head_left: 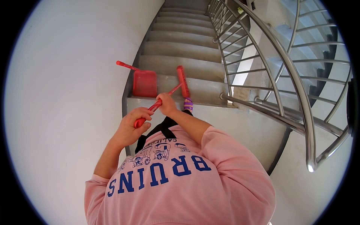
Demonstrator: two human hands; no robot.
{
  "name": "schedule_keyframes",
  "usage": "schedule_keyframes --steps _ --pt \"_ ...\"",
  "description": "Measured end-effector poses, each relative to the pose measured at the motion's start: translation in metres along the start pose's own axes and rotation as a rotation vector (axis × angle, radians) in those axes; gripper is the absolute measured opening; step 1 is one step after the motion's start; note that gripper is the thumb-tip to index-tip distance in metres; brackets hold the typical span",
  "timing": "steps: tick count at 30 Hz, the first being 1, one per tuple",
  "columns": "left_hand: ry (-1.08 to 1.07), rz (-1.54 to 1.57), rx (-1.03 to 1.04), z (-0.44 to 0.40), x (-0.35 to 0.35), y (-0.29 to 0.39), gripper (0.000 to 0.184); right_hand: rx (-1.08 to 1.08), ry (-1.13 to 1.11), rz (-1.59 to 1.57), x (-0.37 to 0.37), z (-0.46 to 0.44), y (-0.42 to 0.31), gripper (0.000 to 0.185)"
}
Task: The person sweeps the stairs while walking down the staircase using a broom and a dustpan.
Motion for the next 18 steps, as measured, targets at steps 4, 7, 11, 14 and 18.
schedule_keyframes --steps 4,7,11,14,18 --pt "-0.002 -0.071 0.004 0.006 -0.015 0.006 0.017 -0.086 0.017 -0.044 0.015 -0.006 -0.02 0.014" --pt "0.004 -0.104 0.028 0.009 -0.021 0.012 0.016 -0.138 -0.046 -0.052 0.021 -0.011 -0.033 0.014" --pt "0.029 -0.002 0.123 0.011 -0.028 0.032 0.013 -0.117 -0.097 -0.026 0.005 -0.018 -0.067 0.012" --pt "0.101 0.094 0.226 0.008 -0.039 0.046 0.013 -0.171 -0.06 0.027 -0.017 -0.026 -0.091 0.012" --pt "0.182 0.008 0.308 -0.008 -0.046 0.05 0.017 -0.229 0.015 0.107 -0.043 -0.049 -0.093 0.012"
Point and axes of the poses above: each hand's wrist, its own z-axis away from the middle knuckle, its own x-axis out of the palm, y = z × x, the point moved 10 cm from there along -z, towards the middle knuckle, and after that the axes turned 5 degrees about x, right-handed, at the moved point
